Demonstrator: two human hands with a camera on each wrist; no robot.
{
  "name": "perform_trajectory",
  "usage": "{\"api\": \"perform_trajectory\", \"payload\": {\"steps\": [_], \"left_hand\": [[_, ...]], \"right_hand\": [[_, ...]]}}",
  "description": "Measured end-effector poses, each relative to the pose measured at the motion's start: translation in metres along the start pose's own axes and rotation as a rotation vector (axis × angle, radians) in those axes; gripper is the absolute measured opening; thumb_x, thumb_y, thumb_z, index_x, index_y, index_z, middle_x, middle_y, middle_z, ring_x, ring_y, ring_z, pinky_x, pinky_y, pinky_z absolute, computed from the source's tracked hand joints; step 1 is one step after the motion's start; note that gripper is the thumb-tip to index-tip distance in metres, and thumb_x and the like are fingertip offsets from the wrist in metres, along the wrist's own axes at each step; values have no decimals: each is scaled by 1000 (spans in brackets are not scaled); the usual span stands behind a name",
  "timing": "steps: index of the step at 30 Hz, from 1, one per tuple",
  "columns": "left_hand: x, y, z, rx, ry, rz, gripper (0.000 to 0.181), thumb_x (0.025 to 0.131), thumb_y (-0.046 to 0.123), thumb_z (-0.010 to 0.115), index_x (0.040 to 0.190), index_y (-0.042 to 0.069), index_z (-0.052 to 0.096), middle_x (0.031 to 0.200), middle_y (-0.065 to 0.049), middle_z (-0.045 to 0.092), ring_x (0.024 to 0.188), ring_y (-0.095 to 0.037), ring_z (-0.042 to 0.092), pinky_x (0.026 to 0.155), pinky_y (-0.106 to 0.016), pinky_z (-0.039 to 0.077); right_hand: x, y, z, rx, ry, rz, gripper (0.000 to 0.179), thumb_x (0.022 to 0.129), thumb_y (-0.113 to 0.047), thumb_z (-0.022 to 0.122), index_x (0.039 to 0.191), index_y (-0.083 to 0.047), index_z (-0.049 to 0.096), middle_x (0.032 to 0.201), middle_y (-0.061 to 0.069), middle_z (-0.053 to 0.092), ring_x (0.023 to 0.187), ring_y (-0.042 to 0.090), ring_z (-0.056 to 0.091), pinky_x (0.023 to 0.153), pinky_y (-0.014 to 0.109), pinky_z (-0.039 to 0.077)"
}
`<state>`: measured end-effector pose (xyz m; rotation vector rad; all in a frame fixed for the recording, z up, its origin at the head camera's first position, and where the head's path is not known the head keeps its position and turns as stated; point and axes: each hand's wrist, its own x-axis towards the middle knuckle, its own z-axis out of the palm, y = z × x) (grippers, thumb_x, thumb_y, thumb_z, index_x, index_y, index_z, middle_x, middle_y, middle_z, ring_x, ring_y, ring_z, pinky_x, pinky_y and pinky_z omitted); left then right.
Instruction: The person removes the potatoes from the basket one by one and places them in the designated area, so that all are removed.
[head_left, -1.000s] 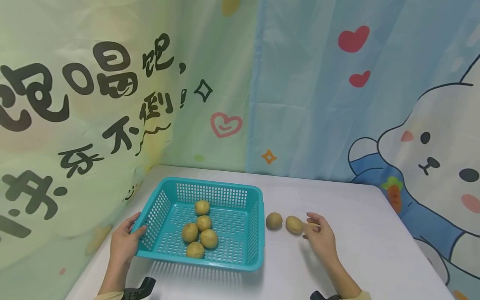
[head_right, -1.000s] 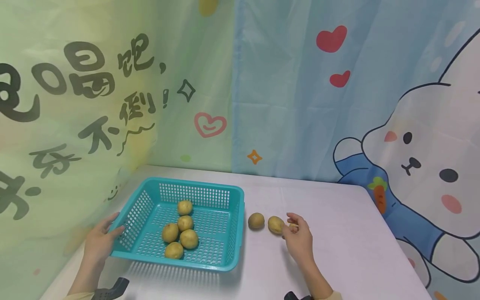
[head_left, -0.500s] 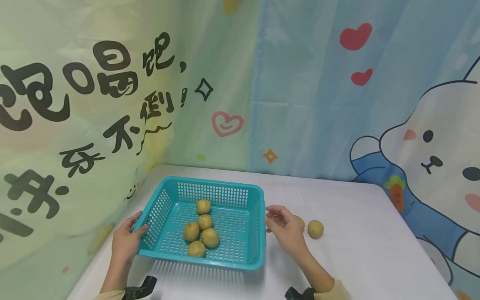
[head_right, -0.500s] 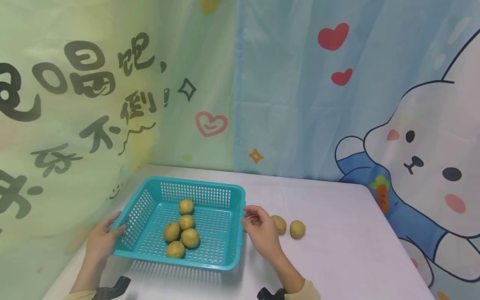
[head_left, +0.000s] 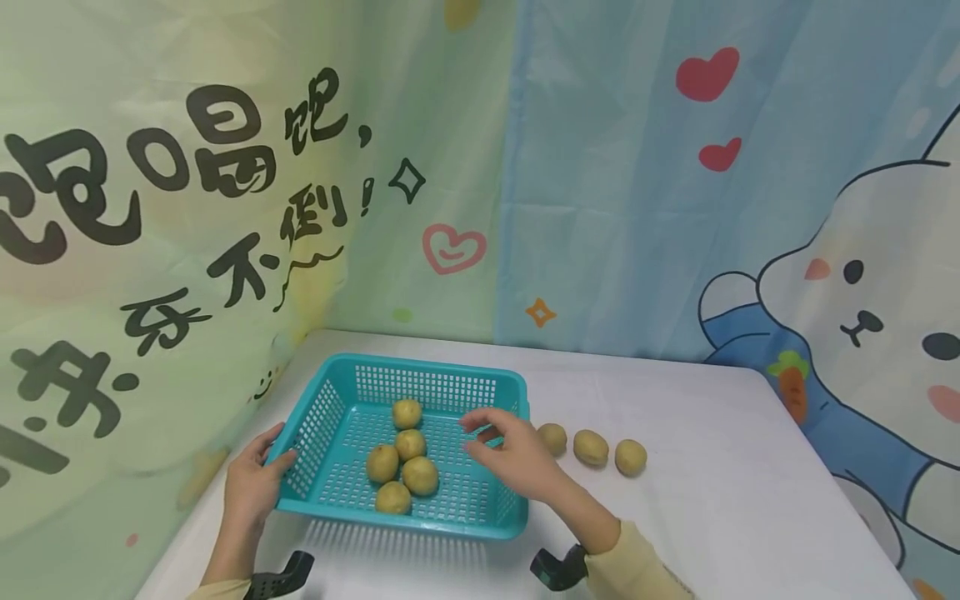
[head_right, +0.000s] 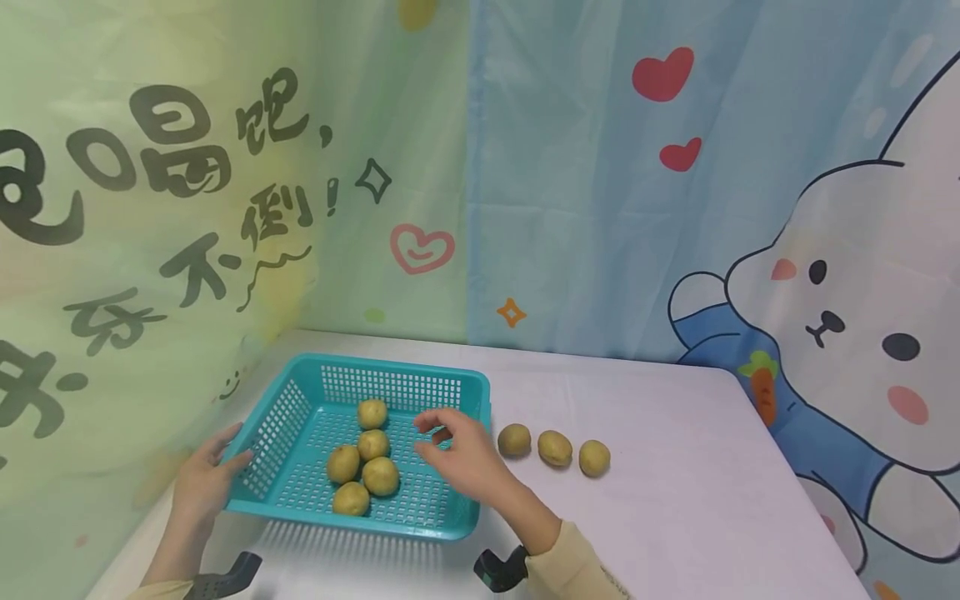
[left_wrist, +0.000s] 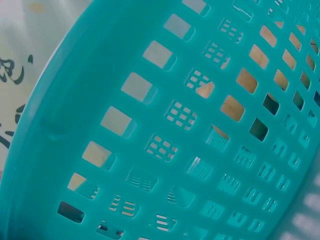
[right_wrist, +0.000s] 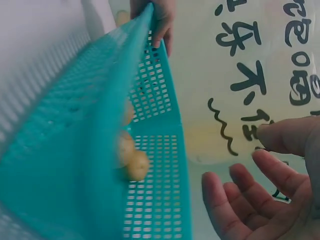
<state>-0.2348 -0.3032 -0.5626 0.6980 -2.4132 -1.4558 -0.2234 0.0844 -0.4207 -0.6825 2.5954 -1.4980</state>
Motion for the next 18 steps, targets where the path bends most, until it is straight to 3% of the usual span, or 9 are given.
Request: {"api": "perform_trajectory", "payload": {"steps": [7, 15, 18], "left_hand": [[0, -1, 0, -1, 4, -8, 55, 95, 23, 61, 148, 24, 44, 135, -16, 58, 108, -29, 62, 73, -36, 55], [3, -4, 1, 16, 0, 5, 55, 96, 24, 61, 148, 25, 43, 135, -15, 58, 110, -30, 62, 75, -38, 55], [3, -2, 2, 19, -3, -1, 55, 96, 23, 61, 148, 24, 44, 135, -15, 58, 108, -30, 62, 73, -37, 55]], "right_hand": [[25, -10, -4, -28, -93, -27, 26, 95, -21, 62, 120, -13, 64, 115, 3, 65, 101, 22, 61, 77, 31, 53], [59, -4, 2, -53, -144, 103, 29, 94, -23, 63, 120, -9, 64, 112, 6, 64, 84, 16, 64, 68, 30, 54], [70, 1, 4, 7, -164, 154, 32, 96, -24, 62, 123, -6, 63, 114, 7, 63, 88, 18, 65, 72, 33, 56]]}}
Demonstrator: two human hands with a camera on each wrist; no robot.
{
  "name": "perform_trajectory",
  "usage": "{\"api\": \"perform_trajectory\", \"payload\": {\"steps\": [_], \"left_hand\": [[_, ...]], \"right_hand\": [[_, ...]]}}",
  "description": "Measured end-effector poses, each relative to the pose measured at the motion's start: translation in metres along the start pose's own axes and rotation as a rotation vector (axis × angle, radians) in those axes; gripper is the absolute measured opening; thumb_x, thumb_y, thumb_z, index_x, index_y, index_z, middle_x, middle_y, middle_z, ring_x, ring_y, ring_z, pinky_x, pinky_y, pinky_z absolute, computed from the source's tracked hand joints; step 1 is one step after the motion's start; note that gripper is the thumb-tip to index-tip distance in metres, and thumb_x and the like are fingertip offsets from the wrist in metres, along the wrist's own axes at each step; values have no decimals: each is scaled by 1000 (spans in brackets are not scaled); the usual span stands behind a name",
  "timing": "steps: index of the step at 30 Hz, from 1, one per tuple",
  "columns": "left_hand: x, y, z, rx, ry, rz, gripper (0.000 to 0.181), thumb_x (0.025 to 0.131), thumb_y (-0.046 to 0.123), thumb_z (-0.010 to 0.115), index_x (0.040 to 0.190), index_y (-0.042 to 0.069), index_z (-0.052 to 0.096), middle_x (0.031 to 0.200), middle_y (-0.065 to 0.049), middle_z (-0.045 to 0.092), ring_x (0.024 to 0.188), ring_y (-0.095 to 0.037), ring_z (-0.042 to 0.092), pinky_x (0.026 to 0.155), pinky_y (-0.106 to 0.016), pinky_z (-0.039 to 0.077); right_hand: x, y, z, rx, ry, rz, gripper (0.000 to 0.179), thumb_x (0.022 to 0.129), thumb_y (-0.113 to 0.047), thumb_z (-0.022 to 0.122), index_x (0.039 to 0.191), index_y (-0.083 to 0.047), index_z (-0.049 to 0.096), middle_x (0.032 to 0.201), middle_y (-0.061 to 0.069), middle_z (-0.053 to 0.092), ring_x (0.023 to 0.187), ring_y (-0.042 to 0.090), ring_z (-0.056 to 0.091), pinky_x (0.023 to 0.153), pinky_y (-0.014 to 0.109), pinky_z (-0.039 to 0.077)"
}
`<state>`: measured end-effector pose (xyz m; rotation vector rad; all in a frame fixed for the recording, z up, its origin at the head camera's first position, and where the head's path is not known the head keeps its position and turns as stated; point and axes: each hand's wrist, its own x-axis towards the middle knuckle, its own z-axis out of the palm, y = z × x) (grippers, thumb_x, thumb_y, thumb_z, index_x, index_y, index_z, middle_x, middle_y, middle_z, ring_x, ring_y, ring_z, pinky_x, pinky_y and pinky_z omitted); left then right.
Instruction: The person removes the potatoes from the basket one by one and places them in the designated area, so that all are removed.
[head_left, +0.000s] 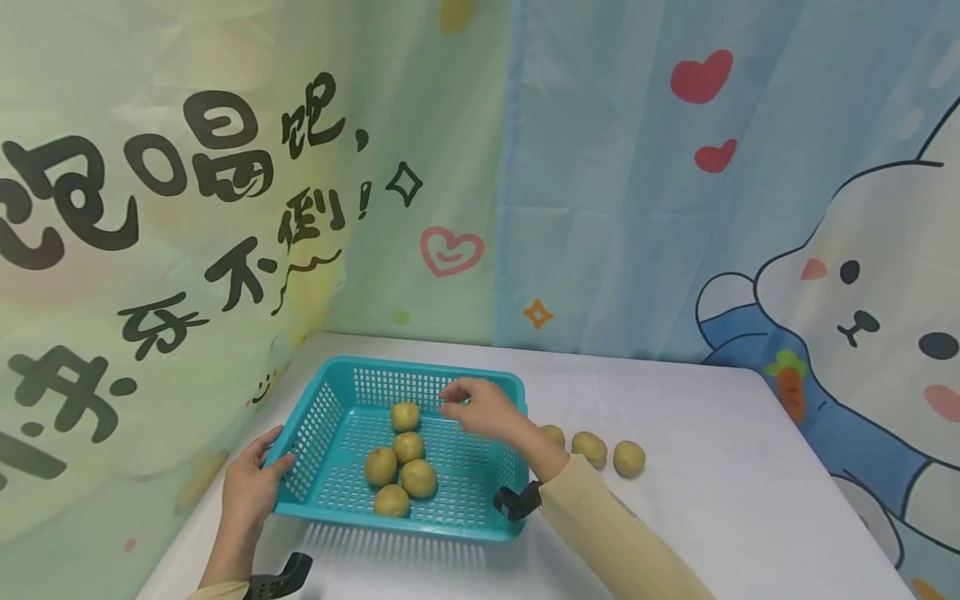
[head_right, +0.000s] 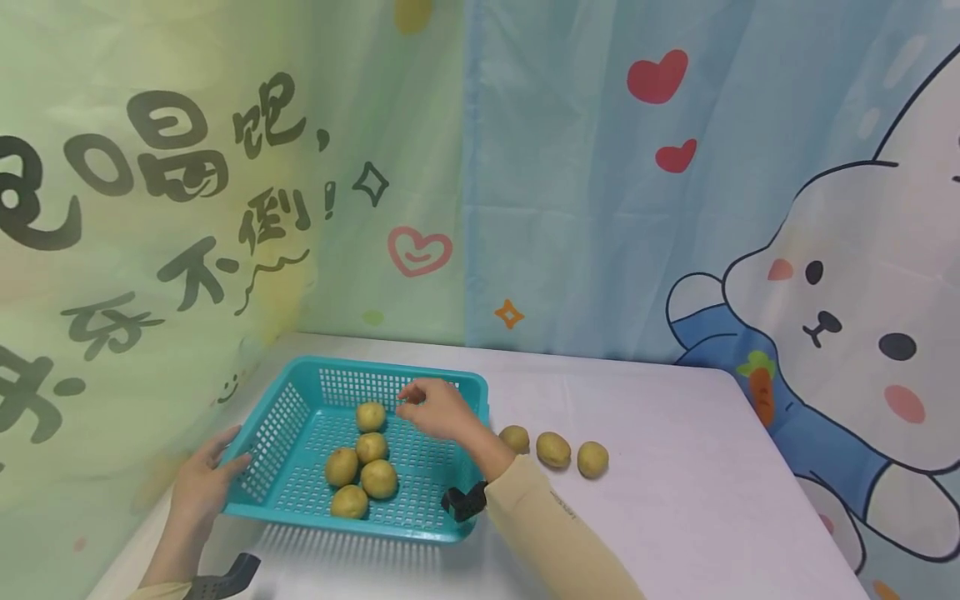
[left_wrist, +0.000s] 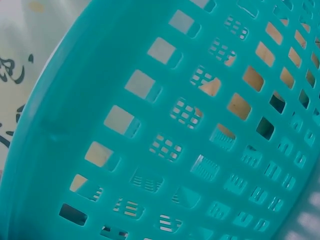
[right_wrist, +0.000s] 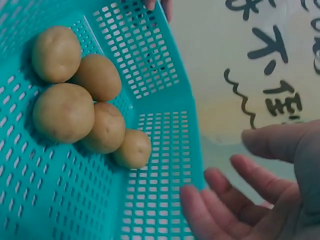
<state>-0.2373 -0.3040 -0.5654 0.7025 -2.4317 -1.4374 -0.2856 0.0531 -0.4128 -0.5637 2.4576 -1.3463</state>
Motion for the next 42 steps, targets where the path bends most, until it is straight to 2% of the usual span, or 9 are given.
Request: {"api": "perform_trajectory", "payload": {"steps": [5, 9, 12, 19, 26, 28, 33, 37, 42], "left_hand": [[-1, 5, -1, -9, -18, -4, 56, 95, 22, 61, 148, 22, 44, 135, -16, 58, 108, -31, 62, 71, -35, 55], [-3, 11, -1, -16, -33, 6, 56, 94, 21, 61, 148, 20, 44, 133, -17, 59, 105, -30, 64, 66, -28, 54], [-5, 15, 1, -34, -51, 15, 57, 94, 20, 62, 148, 18, 44, 133, -20, 59, 104, -31, 64, 64, -27, 53], [-2, 8, 7, -11, 0, 21, 55, 93, 21, 62, 146, 21, 48, 130, -14, 62, 102, -27, 65, 68, -32, 55], [0, 0, 3, 9, 15, 2, 55, 94, 22, 61, 147, 25, 46, 133, -15, 59, 108, -31, 62, 75, -42, 55], [0, 0, 1, -1, 11, 0, 55, 94, 22, 61, 147, 25, 46, 133, -15, 60, 109, -31, 62, 75, -42, 55], [0, -1, -2, -7, 20, 11, 55, 94, 21, 61, 146, 25, 46, 132, -14, 61, 108, -30, 63, 73, -39, 55], [0, 1, -2, -2, 23, 19, 54, 94, 21, 61, 146, 24, 47, 131, -14, 61, 106, -29, 63, 73, -39, 55], [0, 0, -2, -6, 24, 16, 54, 94, 21, 61, 146, 24, 47, 131, -14, 61, 107, -29, 63, 75, -40, 55]], "right_hand": [[15, 7, 4, 163, -25, 21, 37, 99, -27, 58, 128, -5, 60, 120, 9, 60, 102, 24, 62, 82, 40, 56], [23, 15, 11, 174, -6, -14, 41, 101, -30, 55, 129, -2, 58, 120, 12, 61, 105, 27, 61, 83, 43, 55], [28, 25, 18, 165, 28, -4, 38, 100, -29, 55, 126, -1, 60, 117, 12, 62, 107, 32, 61, 83, 45, 55], [32, 39, 32, 85, 53, 18, 30, 98, -24, 59, 120, -3, 64, 114, 11, 63, 101, 38, 64, 77, 44, 56], [33, 38, 42, -18, -11, -15, 34, 96, -26, 62, 121, -3, 63, 110, 11, 63, 87, 35, 67, 68, 38, 56], [34, 39, 46, -89, -42, -33, 33, 95, -27, 64, 119, -5, 65, 109, 9, 65, 90, 31, 67, 70, 35, 55], [36, 40, 54, -231, -130, -96, 27, 88, -22, 71, 113, -10, 70, 112, 4, 69, 110, 26, 61, 87, 36, 50], [34, 40, 55, -223, -155, -104, 28, 83, -13, 74, 111, -10, 70, 110, 2, 69, 111, 27, 61, 89, 36, 50], [33, 39, 54, -219, -203, -106, 23, 80, -9, 76, 103, -13, 72, 103, -2, 70, 100, 22, 64, 79, 28, 51]]}}
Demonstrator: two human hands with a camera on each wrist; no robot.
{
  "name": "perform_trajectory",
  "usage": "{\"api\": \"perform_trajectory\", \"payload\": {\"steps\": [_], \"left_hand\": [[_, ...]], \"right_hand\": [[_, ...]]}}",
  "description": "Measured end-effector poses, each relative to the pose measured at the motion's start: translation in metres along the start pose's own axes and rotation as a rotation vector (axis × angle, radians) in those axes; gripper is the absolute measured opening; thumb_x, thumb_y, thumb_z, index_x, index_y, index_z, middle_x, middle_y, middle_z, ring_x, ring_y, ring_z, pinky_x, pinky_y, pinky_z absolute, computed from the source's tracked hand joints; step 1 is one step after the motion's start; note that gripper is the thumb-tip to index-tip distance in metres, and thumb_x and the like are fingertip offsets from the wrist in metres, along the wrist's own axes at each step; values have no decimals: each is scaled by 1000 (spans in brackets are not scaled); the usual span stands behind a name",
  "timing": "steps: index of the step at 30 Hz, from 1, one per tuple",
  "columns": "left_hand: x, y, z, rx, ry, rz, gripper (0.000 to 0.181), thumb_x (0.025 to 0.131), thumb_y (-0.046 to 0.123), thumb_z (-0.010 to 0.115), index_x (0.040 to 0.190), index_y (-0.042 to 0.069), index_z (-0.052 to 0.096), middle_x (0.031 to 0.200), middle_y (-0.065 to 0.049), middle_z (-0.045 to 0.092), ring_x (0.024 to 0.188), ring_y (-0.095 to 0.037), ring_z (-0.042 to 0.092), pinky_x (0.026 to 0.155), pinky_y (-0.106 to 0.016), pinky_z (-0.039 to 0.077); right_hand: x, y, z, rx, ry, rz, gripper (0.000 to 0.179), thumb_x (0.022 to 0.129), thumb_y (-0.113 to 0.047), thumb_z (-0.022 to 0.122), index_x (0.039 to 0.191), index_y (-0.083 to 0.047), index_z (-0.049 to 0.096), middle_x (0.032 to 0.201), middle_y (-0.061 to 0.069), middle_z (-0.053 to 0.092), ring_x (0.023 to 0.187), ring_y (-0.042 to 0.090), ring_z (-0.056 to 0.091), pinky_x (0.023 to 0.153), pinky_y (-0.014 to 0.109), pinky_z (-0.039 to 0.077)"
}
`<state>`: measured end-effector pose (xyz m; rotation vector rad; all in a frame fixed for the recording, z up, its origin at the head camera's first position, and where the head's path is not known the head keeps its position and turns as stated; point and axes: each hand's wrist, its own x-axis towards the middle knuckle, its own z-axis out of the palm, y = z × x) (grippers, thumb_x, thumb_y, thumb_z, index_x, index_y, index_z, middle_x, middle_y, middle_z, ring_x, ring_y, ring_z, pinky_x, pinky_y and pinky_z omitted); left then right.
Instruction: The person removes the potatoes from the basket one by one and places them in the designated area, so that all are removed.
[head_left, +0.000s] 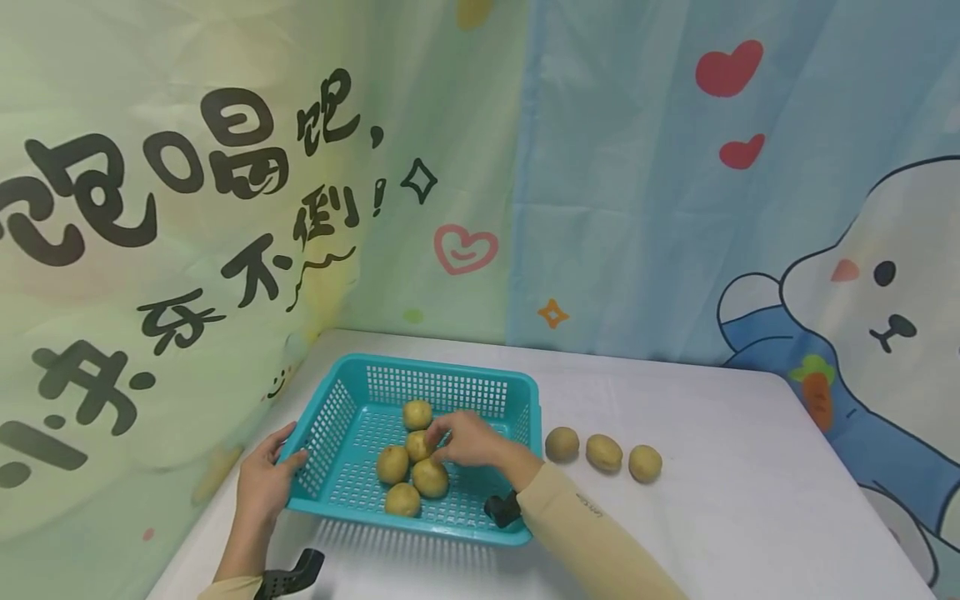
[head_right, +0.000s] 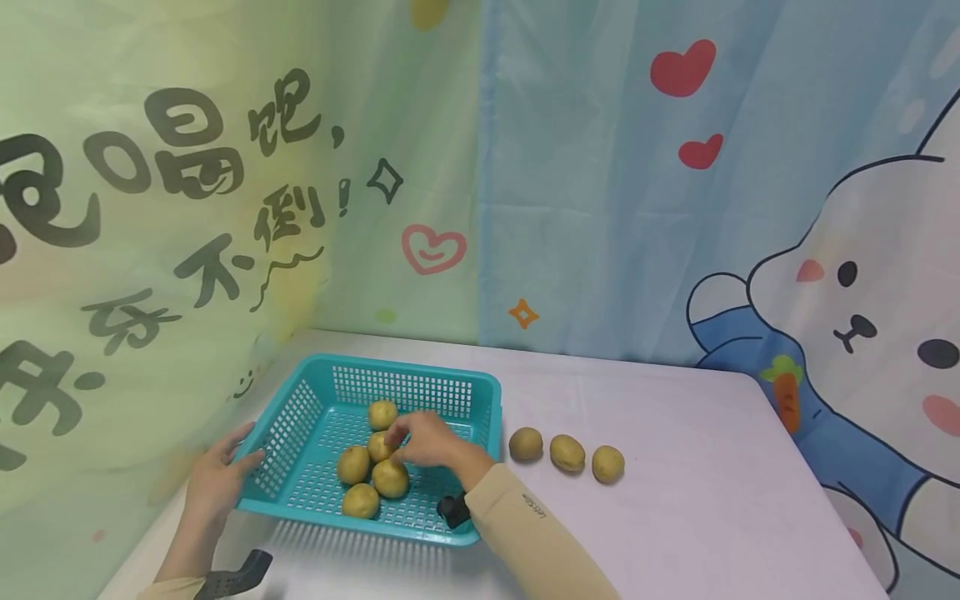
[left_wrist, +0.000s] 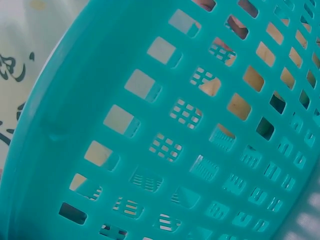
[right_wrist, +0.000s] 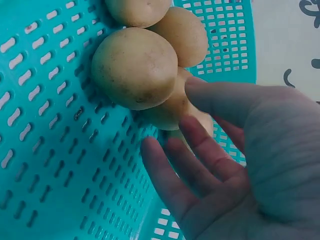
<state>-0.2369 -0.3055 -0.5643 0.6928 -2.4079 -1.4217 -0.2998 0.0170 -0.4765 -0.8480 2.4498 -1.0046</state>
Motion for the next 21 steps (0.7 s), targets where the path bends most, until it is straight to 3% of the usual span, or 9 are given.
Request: {"api": "perform_trajectory", "payload": {"steps": [7, 14, 21], "left_hand": [[0, -2, 0, -10, -8, -11, 55, 94, 22, 62, 147, 25, 46, 132, -14, 60, 108, -30, 63, 75, -40, 56], [0, -2, 0, -11, -10, -21, 56, 94, 22, 62, 147, 26, 45, 133, -14, 60, 109, -31, 62, 75, -40, 56], [3, -5, 1, -10, -11, -24, 55, 94, 23, 63, 146, 26, 47, 131, -14, 60, 106, -30, 63, 72, -38, 56]], "right_hand": [[-3, 3, 1, 57, -124, 2, 30, 80, -7, 75, 109, -16, 74, 106, -2, 69, 96, 14, 65, 76, 25, 52], [-2, 6, 3, -17, -135, -36, 30, 78, -8, 78, 107, -17, 74, 100, -7, 68, 96, 12, 62, 75, 23, 50], [-3, 8, 3, -45, -150, -10, 31, 76, -13, 80, 105, -15, 70, 99, -8, 65, 94, 11, 58, 78, 23, 47]]}}
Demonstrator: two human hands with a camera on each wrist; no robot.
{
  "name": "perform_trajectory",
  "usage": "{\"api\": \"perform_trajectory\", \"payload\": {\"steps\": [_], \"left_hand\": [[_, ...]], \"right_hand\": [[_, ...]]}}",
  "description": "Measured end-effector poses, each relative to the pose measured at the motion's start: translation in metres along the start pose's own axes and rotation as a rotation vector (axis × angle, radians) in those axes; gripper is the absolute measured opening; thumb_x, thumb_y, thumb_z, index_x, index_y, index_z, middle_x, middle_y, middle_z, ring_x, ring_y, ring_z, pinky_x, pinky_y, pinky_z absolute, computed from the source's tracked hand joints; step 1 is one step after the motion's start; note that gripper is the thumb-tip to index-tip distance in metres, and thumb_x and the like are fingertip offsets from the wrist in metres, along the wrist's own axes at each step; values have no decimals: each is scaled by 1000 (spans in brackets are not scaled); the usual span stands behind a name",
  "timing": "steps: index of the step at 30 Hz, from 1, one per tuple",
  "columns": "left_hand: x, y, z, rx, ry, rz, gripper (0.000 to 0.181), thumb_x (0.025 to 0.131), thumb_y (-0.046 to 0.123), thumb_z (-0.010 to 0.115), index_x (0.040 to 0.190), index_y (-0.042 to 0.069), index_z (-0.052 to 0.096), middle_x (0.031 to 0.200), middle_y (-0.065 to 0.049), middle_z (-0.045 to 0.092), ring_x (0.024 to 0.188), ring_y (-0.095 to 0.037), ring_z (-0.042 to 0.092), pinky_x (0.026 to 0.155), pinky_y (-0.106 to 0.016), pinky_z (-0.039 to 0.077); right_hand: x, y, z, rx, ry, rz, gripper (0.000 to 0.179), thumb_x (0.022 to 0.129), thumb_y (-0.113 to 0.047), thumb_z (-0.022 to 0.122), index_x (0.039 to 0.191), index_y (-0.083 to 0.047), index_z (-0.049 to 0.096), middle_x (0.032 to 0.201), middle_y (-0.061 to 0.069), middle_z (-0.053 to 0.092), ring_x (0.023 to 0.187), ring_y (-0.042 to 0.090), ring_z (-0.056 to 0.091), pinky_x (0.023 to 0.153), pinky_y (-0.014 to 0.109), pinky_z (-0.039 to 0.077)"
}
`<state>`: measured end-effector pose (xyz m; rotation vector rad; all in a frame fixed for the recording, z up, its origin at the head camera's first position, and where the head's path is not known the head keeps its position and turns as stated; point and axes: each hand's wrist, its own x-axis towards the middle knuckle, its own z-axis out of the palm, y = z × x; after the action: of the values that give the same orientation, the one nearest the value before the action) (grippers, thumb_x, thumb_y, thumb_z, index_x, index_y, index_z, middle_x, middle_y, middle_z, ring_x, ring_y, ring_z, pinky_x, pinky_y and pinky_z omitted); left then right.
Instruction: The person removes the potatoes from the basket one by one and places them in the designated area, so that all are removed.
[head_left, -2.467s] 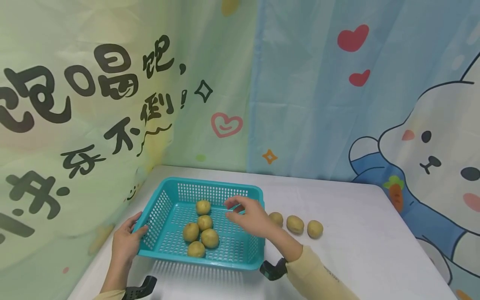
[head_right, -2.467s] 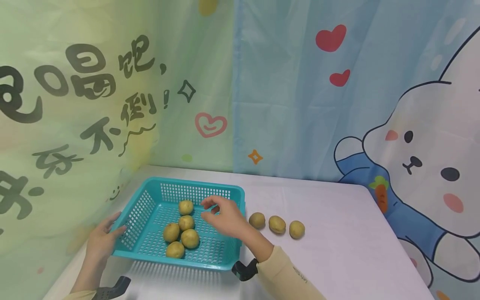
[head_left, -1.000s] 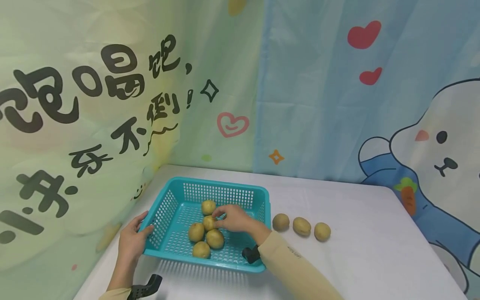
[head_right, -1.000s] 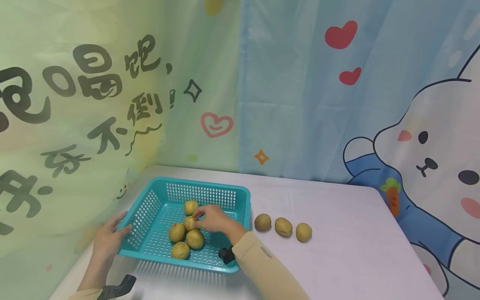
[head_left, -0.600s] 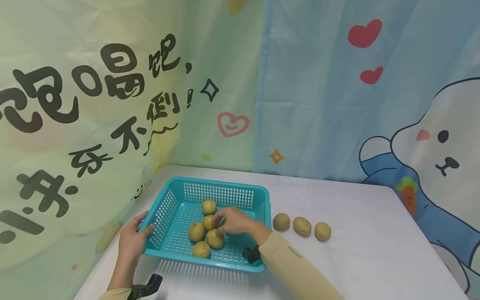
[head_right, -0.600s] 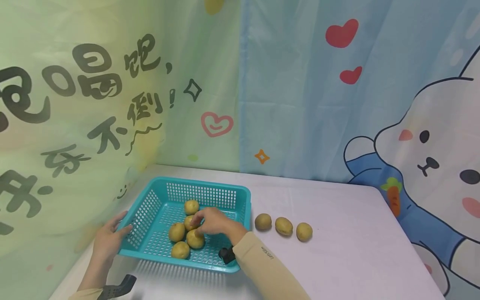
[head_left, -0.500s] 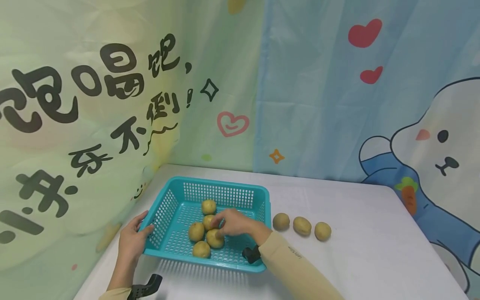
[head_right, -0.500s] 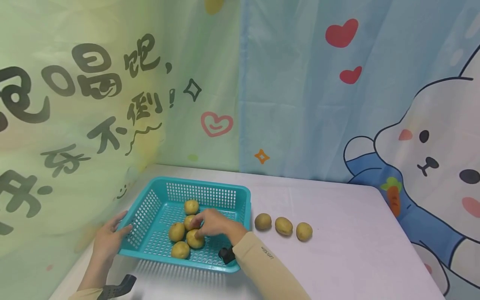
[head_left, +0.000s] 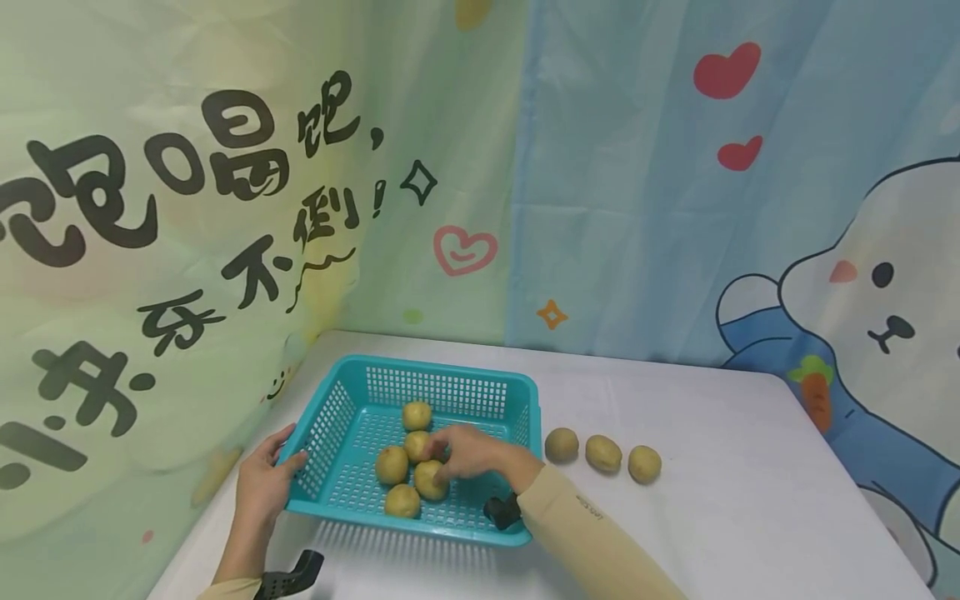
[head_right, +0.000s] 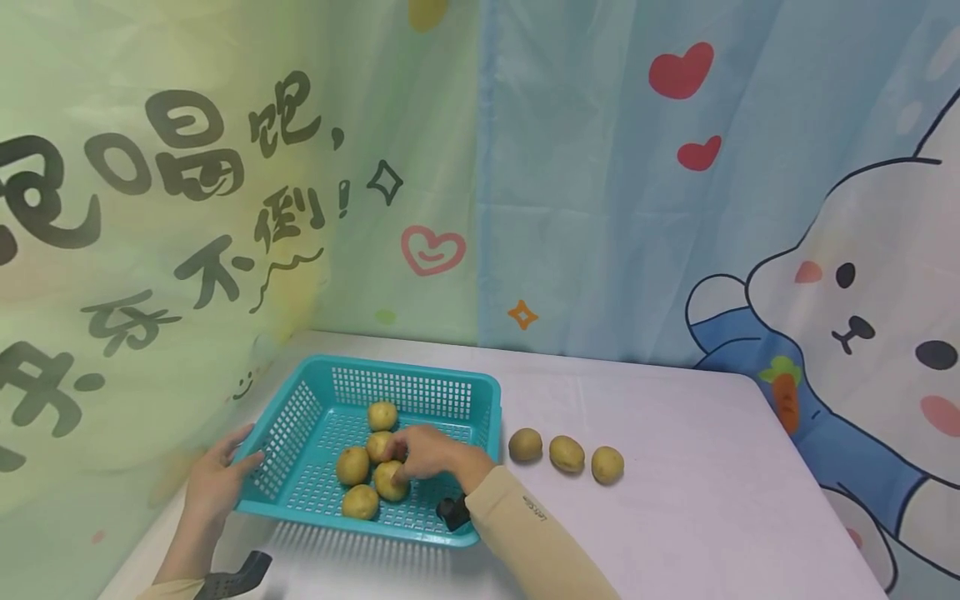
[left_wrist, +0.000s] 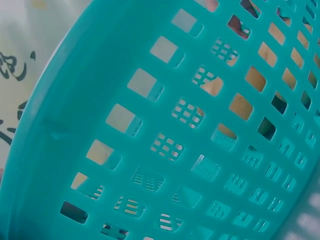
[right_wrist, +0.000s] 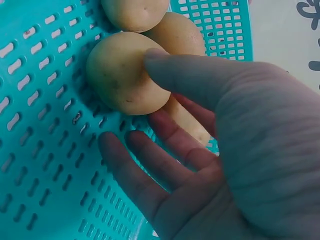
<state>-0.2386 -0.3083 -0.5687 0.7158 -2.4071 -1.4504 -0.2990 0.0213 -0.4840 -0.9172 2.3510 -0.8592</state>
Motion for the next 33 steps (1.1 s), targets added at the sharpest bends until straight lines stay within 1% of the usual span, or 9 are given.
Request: {"api": "perform_trajectory", "payload": {"steps": [3, 7, 11, 14, 18, 22, 25, 29, 33], "left_hand": [[-3, 3, -3, 0, -6, 8, 55, 94, 22, 63, 146, 24, 46, 132, -15, 60, 106, -30, 63, 70, -35, 55], [-17, 25, -10, -6, -26, 11, 56, 93, 19, 63, 146, 18, 47, 133, -19, 58, 107, -32, 62, 65, -30, 53], [-34, 50, -18, -20, -46, -13, 55, 93, 14, 62, 146, 13, 46, 134, -21, 57, 109, -33, 60, 56, -25, 49], [-38, 56, -21, -35, -58, -25, 56, 93, 13, 61, 146, 13, 46, 134, -22, 57, 110, -35, 60, 54, -24, 48], [-29, 41, -17, -31, -51, -8, 56, 93, 16, 62, 146, 15, 46, 133, -21, 58, 110, -35, 61, 59, -25, 50], [-13, 17, -7, -7, -18, 22, 56, 93, 19, 62, 146, 19, 46, 132, -16, 60, 108, -30, 64, 69, -32, 55], [-5, 7, -2, 0, 4, 30, 55, 93, 20, 62, 146, 20, 47, 131, -14, 62, 107, -29, 64, 74, -37, 55], [-3, 3, -1, -6, 16, 32, 54, 93, 18, 61, 146, 21, 48, 131, -13, 62, 108, -30, 64, 78, -42, 55], [-4, 4, -1, -7, 14, 37, 55, 93, 18, 61, 146, 21, 47, 132, -14, 61, 109, -31, 64, 80, -43, 55]], "right_hand": [[0, -1, 1, -4, 2, 21, 27, 75, -14, 81, 97, -15, 65, 98, -7, 63, 88, 11, 55, 74, 24, 46], [-2, -2, 0, -15, 1, 42, 27, 75, -14, 82, 92, -15, 61, 95, -6, 60, 81, 11, 52, 70, 25, 45], [-4, -3, -1, -20, -20, 47, 34, 74, -13, 80, 102, -15, 60, 94, -4, 60, 84, 11, 53, 73, 25, 46], [-5, -3, -1, -33, -54, 52, 41, 76, -14, 76, 113, -16, 60, 95, -3, 60, 84, 11, 54, 72, 25, 47], [-7, -3, -1, -50, -87, 71, 36, 76, -16, 73, 110, -18, 60, 90, -4, 59, 79, 10, 53, 68, 25, 46], [-9, -3, 0, -57, -92, 100, 26, 77, -19, 73, 97, -16, 57, 82, -5, 56, 72, 9, 51, 63, 23, 44], [-10, -4, 0, -59, -92, 122, 23, 78, -21, 73, 93, -14, 57, 79, -4, 55, 69, 10, 51, 61, 24, 44], [-11, -3, 0, -65, -104, 121, 31, 75, -18, 72, 105, -12, 65, 90, -3, 62, 77, 10, 54, 69, 25, 47], [-9, -2, 0, -37, -121, 83, 45, 73, -11, 68, 117, -18, 69, 105, -6, 63, 84, 10, 54, 76, 26, 47]]}}
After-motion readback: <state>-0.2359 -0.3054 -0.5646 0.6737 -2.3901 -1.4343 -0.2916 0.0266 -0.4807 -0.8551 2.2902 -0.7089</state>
